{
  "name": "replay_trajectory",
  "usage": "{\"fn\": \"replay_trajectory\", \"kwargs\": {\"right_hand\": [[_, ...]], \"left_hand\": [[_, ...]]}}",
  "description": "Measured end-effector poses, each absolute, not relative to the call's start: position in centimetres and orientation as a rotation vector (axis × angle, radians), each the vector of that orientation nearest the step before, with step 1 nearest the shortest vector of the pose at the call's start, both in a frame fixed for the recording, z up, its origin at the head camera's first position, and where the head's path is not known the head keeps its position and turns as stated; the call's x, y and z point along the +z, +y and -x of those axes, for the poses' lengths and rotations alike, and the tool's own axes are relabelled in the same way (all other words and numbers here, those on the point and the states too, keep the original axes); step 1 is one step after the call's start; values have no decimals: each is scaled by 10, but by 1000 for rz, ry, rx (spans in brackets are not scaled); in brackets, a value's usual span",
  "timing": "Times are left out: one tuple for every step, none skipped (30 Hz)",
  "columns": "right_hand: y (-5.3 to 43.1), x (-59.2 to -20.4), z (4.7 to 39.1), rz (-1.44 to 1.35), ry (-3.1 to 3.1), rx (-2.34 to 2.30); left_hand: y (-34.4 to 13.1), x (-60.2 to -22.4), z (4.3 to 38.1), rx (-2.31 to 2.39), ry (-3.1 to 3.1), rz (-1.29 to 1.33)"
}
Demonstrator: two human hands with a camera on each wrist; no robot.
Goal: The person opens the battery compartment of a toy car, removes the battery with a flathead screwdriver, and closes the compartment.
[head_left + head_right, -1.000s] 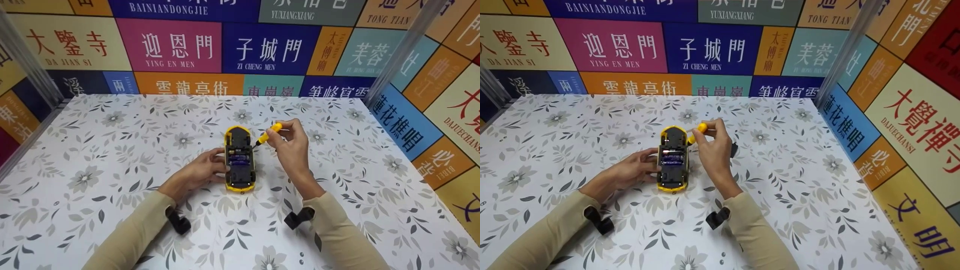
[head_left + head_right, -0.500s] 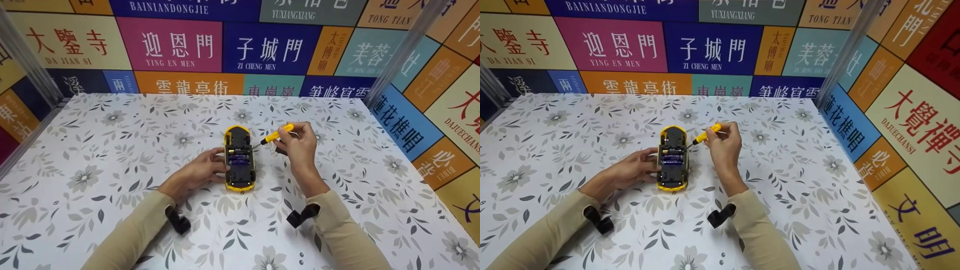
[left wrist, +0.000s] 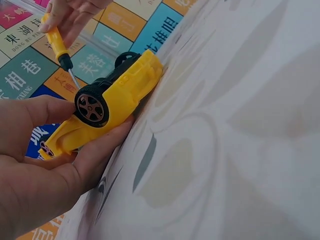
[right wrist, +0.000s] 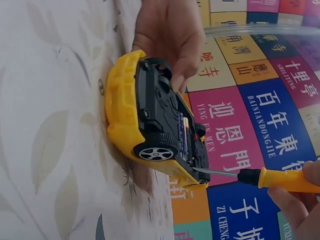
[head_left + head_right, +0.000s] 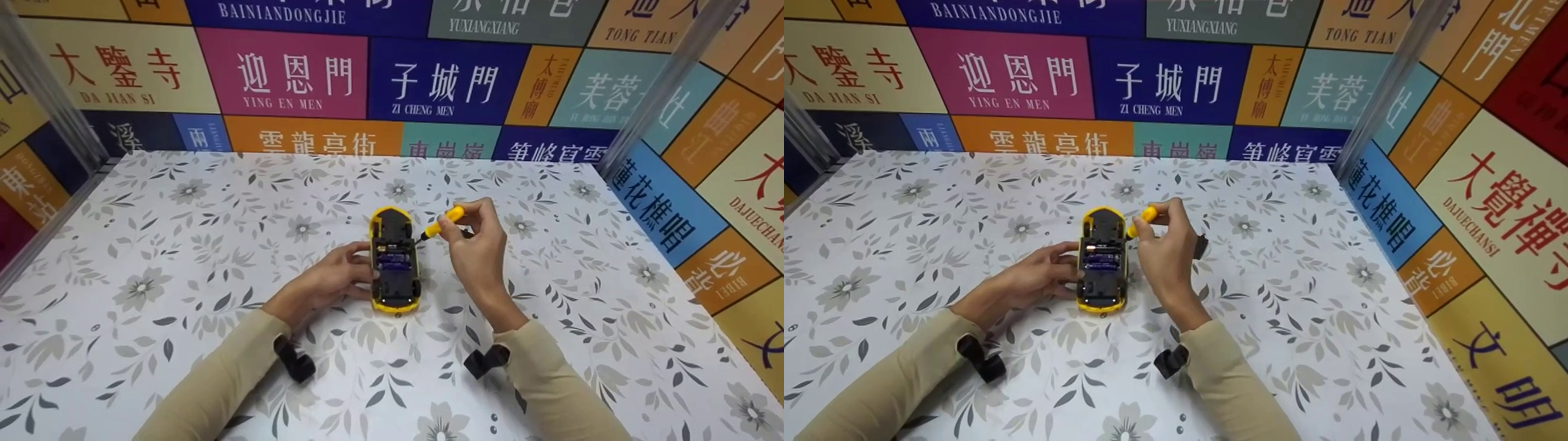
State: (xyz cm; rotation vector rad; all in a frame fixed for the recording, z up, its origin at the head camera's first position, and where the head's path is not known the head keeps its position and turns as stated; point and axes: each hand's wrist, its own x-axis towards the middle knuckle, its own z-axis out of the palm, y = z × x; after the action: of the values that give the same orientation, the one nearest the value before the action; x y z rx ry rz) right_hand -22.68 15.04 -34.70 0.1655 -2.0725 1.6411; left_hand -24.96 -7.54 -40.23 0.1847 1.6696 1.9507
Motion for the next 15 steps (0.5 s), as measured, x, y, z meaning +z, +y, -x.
{"fn": "replay_trajectory", "kwargs": {"right_hand": [[149,-347,226,-178,-2084,1621],[149,-348,226,-182,-2097,1606],[149,-348,226,-179,-2110,1598],[148,-349,227,-172,-2122,1593],[149,-350,227,-169,-2130,1592],[149,-351,228,-162,-2137,1594],[149,-351,229,-157,-2140,1598],[149,-352,230,-148,-2144,1603],[150,-352,230,-140,-2143,1617],[150,-353,231,-129,-2139,1639],[151,-353,232,-109,-2132,1667],[152,-353,233,-83,-2122,1705],[153,-353,235,-55,-2109,1751],[154,-354,236,-21,-2094,1802],[156,-354,238,14,-2077,1855]], "left_hand": [[-75,-402,250,1953,1667,-175],[-75,-403,250,1954,1667,-166],[-75,-403,250,1951,1668,-160],[-75,-403,250,1949,1670,-151],[-75,-403,250,1946,1674,-140],[-75,-403,251,1942,1677,-134],[-75,-403,251,1938,1680,-130],[-75,-403,251,1933,1684,-128],[-75,-403,251,1930,1686,-123],[-75,-403,251,1927,1689,-121],[-75,-402,251,1926,1689,-124],[-75,-402,251,1925,1689,-128],[-75,-402,251,1925,1687,-129],[-75,-402,251,1927,1679,-133],[-76,-401,251,1928,1670,-136]]}}
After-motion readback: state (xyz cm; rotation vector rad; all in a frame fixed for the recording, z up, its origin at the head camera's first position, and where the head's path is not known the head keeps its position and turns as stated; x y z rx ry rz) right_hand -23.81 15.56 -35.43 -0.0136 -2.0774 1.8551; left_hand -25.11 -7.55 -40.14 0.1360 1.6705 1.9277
